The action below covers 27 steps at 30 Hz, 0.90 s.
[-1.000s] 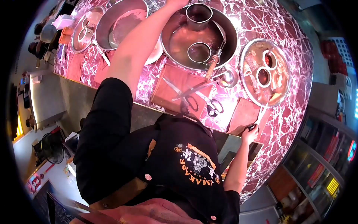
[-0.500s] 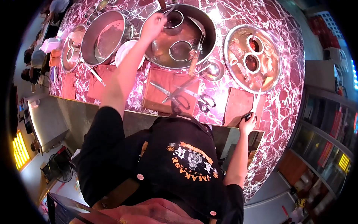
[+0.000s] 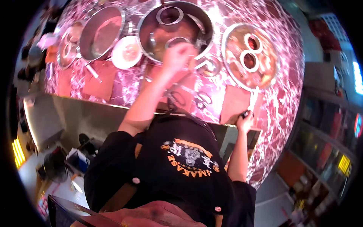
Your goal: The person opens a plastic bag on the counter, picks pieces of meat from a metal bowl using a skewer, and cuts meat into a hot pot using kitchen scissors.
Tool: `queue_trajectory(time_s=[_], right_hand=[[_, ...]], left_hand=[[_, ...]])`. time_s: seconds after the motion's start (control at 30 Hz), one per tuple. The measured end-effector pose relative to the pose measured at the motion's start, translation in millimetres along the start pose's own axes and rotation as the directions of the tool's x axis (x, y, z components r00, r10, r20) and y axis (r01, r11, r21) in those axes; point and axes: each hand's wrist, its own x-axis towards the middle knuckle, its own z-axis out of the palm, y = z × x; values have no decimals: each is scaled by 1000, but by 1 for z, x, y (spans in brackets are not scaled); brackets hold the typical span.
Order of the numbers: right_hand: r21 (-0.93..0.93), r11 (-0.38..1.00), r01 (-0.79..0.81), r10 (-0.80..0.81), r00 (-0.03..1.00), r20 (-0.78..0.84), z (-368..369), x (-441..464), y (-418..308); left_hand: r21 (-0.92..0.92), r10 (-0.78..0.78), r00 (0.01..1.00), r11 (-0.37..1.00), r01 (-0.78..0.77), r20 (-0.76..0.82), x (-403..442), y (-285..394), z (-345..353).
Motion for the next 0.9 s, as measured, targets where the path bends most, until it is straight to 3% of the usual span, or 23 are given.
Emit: queue_trajectory(time_s=[0.03, 0.07, 0.1, 0.13, 0.2, 0.23, 0.37, 0.4, 0.47, 0.53, 0.57, 0.6, 0.63, 0.7, 0.73, 0.77, 0.83, 0.9], right_hand=[[-34, 999, 14, -15, 1000, -27, 5, -1, 7], [-44, 999, 19, -21, 998, -56, 11, -2, 15], [-30, 1000, -2, 1, 1000, -30, 7, -3, 11], [16, 1000, -9, 10, 998, -66, 7, -5, 9], [-22, 997, -76, 74, 993, -88, 8, -9, 5], [-78, 991, -110, 102, 990, -98, 8, -10, 3], [-39, 991, -124, 121, 990, -76, 6, -11, 1], [-52, 989, -136, 132, 988, -76, 5, -12, -2], [-57, 991, -117, 112, 989, -95, 10, -11, 5], [-72, 993, -93, 84, 990, -116, 11, -11, 6], [-51, 998, -37, 29, 988, -154, 17, -6, 13], [-14, 1000, -4, 2, 988, -153, 20, -6, 17], [18, 999, 30, -27, 988, -150, 20, -7, 20], [15, 1000, -17, 19, 994, -107, 17, -7, 17], [10, 1000, -27, 27, 994, -103, 16, -6, 18], [5, 999, -44, 45, 994, -100, 17, -7, 18], [-10, 999, -46, 45, 995, -88, 13, -10, 14], [-6, 996, -85, 84, 994, -76, 10, -10, 11]], left_hand=[[175, -99, 994, 980, 90, 42, 4, -19, -9], [71, 77, 995, 995, -73, -63, 0, -38, -17], [1, 140, 983, 990, -141, -116, 1, -40, -32], [6, -190, 980, 982, 191, -57, -3, -5, -49], [59, -275, 959, 958, 279, -71, -7, -10, -67], [-46, -262, 960, 965, 258, -95, -8, -11, -66], [-168, -317, 949, 935, 312, 3, -22, 6, -31], [-138, -345, 937, 927, 349, 51, -24, 14, -22], [75, -232, 970, 971, 227, 70, -19, 10, -6], [-25, -227, 965, 972, 233, 133, -15, 17, 2], [50, -276, 949, 961, 272, 154, -9, -4, 2], [195, -268, 960, 949, 249, 79, -12, 15, -1], [378, -152, 988, 916, 137, 9, -10, 5, -3], [547, -41, 993, 832, 97, -114, -15, 10, -15], [481, -157, 977, 851, 209, -148, -14, 10, -31], [382, -98, 976, 909, 168, -195, -14, -5, -48], [333, -171, 959, 912, 241, -226, -7, -10, -84], [424, -104, 963, 882, 204, -247, -1, -18, -114]])
